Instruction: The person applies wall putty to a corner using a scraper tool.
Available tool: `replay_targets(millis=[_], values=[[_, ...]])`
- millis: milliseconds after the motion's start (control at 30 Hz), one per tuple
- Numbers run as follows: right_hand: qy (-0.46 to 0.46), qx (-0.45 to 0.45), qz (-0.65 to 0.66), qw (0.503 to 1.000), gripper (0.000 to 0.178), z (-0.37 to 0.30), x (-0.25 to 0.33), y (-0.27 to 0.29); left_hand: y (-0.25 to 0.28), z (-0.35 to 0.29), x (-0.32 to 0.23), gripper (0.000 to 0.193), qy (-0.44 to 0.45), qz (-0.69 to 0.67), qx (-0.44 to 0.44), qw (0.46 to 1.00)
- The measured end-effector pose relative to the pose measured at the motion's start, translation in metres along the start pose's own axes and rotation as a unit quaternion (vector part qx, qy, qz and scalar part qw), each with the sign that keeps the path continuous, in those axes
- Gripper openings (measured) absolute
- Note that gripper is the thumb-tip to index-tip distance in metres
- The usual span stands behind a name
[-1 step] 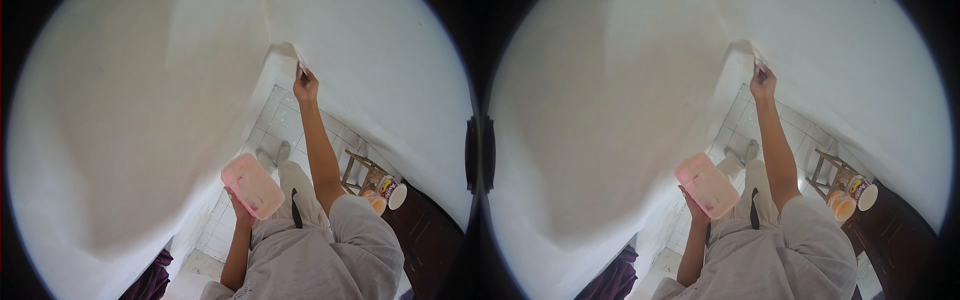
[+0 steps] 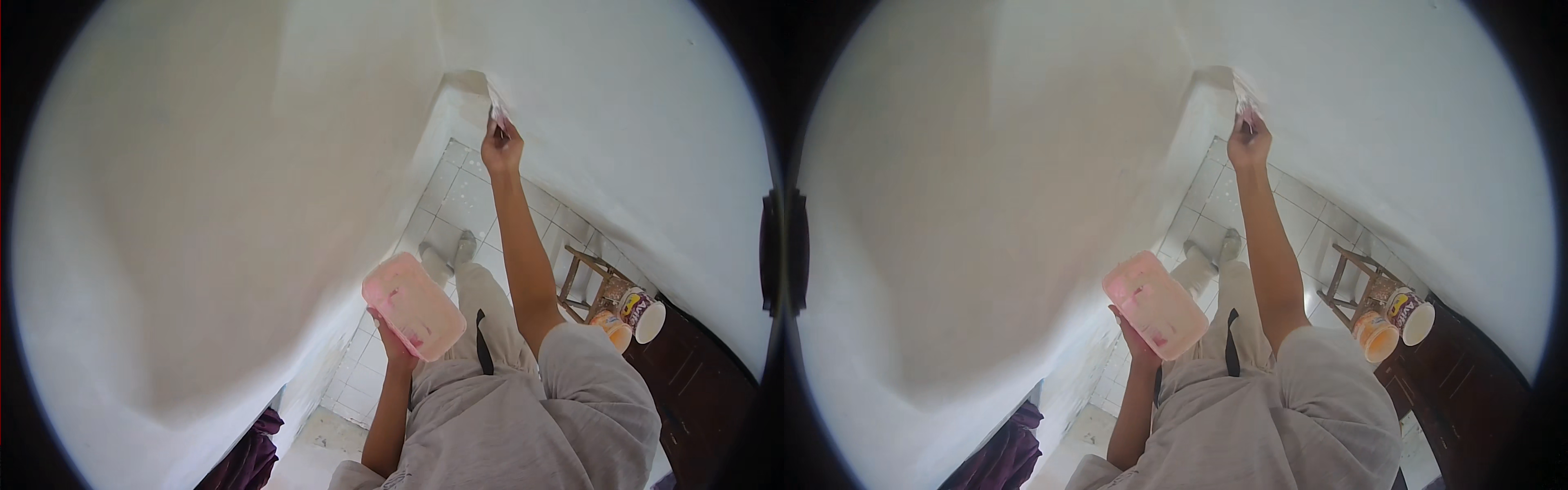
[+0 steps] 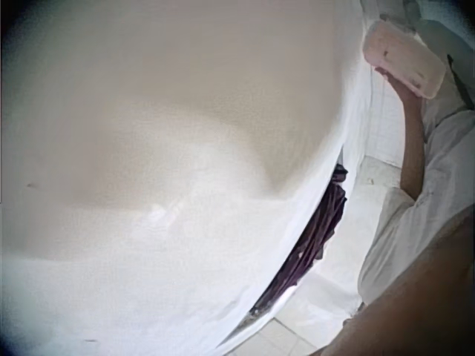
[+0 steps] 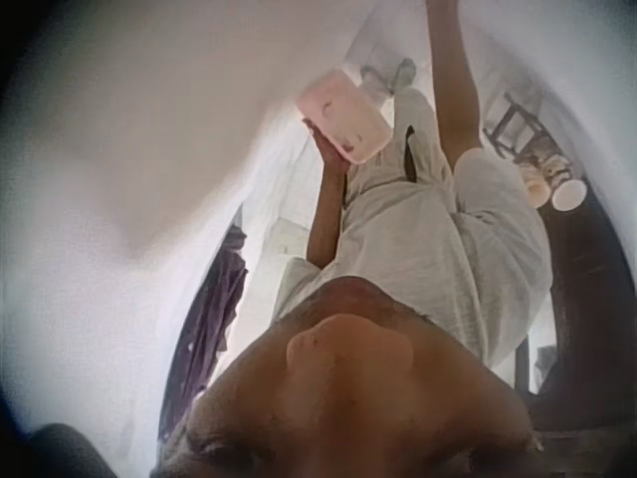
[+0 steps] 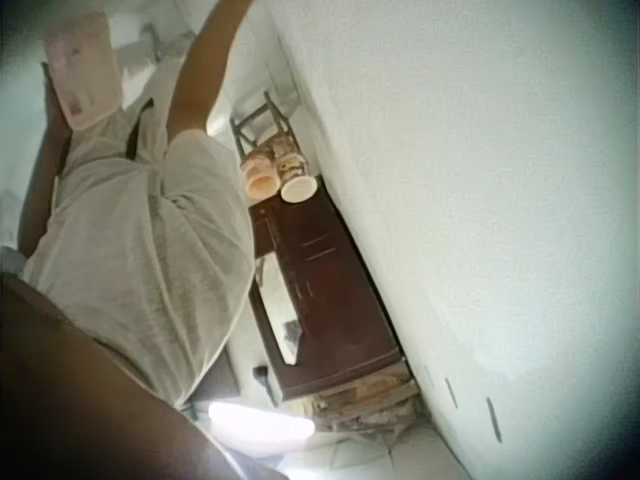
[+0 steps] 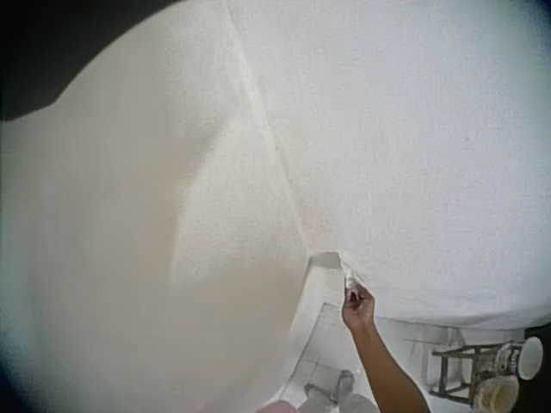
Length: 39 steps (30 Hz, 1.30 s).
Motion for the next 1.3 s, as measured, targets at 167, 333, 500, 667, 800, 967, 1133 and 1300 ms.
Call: replay_targets(millis=[167, 333, 500, 667, 800, 967, 1133, 1300], values=[[0.036, -0.166, -0.182, 0.968, 0.013, 0.030, 0.017, 0.094, 0.004, 0.008, 0.021, 0.073, 0.035, -0.046, 0.017, 0.998], [0.035, -0.129, -0.169, 0.977, 0.013, 0.089, 0.014, 0.079, -0.003, 0.015, 0.033, 0.070, 0.033, -0.009, 0.011, 0.999], [-0.028, -0.109, -0.007, 0.994, 0.020, 0.063, -0.010, 0.017, 0.010, 0.009, 0.026, 0.068, 0.049, -0.044, 0.005, 0.998], [-0.005, -0.042, 0.002, 0.999, 0.018, 0.017, 0.007, -0.022, 0.022, 0.013, 0.026, 0.070, 0.043, -0.010, -0.021, 0.999], [0.059, -0.017, -0.065, 0.996, 0.016, -0.010, 0.018, -0.008, 0.035, 0.023, 0.033, 0.071, 0.060, -0.047, -0.011, 0.997], [0.026, -0.145, -0.172, 0.974, 0.009, 0.035, 0.000, 0.093, 0.031, 0.025, 0.039, 0.070, 0.077, -0.016, -0.003, 0.997], [0.058, -0.133, -0.134, 0.980, 0.014, 0.073, 0.034, 0.079, 0.004, 0.024, 0.034, 0.071, 0.065, 0.006, 0.022, 0.998], [0.040, -0.084, -0.111, 0.989, 0.019, 0.007, 0.054, -0.021, -0.002, 0.017, 0.021, 0.072, 0.054, 0.014, 0.033, 0.998]])
Point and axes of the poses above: each hand's wrist, its own z-axis towards the middle knuckle, its own y-axis out of the back of the hand, x = y × z, the point moved 10 cm from there along z, towards the middle knuckle, and after that the axes turned 1 degree about y, right-handed, at the moved point
